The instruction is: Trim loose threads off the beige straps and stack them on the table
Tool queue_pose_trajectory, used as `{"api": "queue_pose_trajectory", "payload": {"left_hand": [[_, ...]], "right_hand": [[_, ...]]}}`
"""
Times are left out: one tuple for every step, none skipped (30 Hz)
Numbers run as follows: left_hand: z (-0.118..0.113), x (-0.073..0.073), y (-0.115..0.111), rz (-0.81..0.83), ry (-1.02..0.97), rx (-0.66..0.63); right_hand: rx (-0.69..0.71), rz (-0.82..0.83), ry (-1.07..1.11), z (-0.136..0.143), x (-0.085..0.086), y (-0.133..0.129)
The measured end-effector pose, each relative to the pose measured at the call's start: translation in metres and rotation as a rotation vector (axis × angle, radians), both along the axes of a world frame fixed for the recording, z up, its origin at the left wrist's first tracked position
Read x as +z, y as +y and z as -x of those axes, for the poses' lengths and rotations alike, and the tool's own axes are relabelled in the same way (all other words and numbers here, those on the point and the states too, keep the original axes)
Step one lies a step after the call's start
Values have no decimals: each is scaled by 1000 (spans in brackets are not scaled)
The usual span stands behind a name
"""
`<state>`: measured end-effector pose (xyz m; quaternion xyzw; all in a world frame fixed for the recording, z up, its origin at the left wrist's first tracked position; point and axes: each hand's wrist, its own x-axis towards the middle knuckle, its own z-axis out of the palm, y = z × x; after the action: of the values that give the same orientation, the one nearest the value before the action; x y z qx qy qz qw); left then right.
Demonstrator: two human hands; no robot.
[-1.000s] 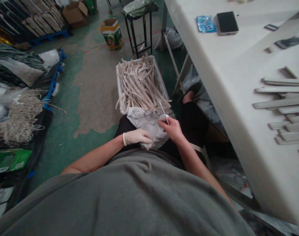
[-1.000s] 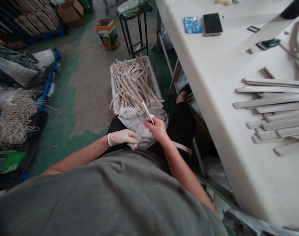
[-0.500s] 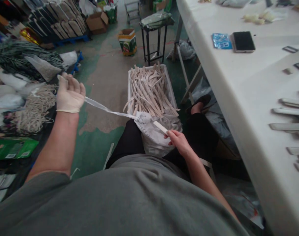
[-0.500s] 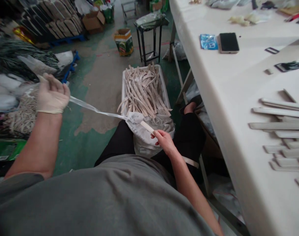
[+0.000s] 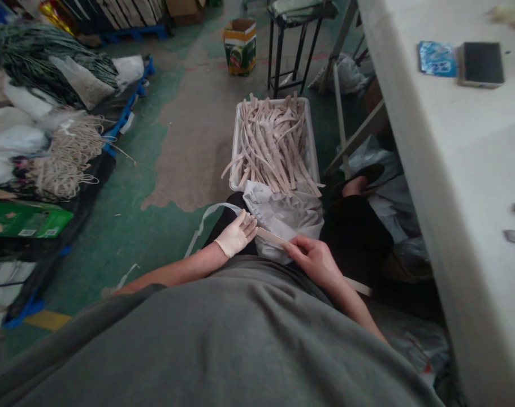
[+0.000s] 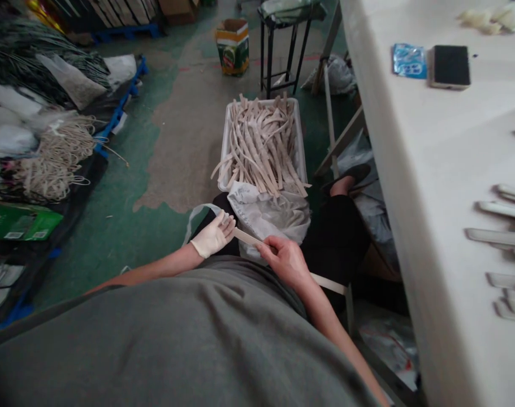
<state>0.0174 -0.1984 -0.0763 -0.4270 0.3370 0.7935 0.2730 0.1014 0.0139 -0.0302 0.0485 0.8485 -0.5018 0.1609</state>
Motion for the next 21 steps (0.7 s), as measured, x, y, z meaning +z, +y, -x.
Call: {"api": "queue_pose_trajectory", "payload": {"left_hand": [[-2,1,3,8,0,-30],[-3,2,5,18,3,-54],[-4,3,6,29,7,-70],[-5,3,8,33,10,-83],[-6,3,9,32,11,-92],[-7,2,9,26,10,-98],[-8,2,10,20,11,-104],[-9,1,11,15,15,-110],[-10,1,11,15,23,-117],[-11,0,11,16,33,-126],[-12,0,12,19,42,-134],[-12,0,12,21,47,-141],[-13,0,12,18,47,-141],[-13,0,12,14,43,-135],[-13,0,11,9,37,-125],[-13,-1,11,6,32,-110],[-13,-1,10,5,29,-94],[-12,-2,10,2,29,-83],[-13,-3,10,2,30,-79],[-13,-4,10,3,32,-82],[-14,-6,10,2,33,-92]], "right_hand": [[4,-21,4,0,2,-3],[5,-38,8,0,3,-5],[2,-50,13,1,3,-7],[-2,-59,17,3,2,-8],[-7,-71,18,4,1,-10],[-8,-87,16,6,-1,-12],[-7,-106,11,8,-4,-13],[-7,-128,9,10,-6,-15],[-6,-149,7,12,-8,-16],[-6,-165,6,14,-10,-18],[-9,-174,6,16,-12,-19],[-14,-179,5,17,-13,-20],[-21,-181,2,18,-13,-20],[-26,-183,-1,19,-14,-20],[-29,-187,-1,20,-14,-19],[-32,-193,1,20,-13,-18],[-34,-200,5,21,-13,-16],[-36,-209,6,21,-13,-15],[-34,-218,5,21,-13,-15],[-31,-229,5,22,-14,-16],[-27,-245,7,23,-16,-18]]}}
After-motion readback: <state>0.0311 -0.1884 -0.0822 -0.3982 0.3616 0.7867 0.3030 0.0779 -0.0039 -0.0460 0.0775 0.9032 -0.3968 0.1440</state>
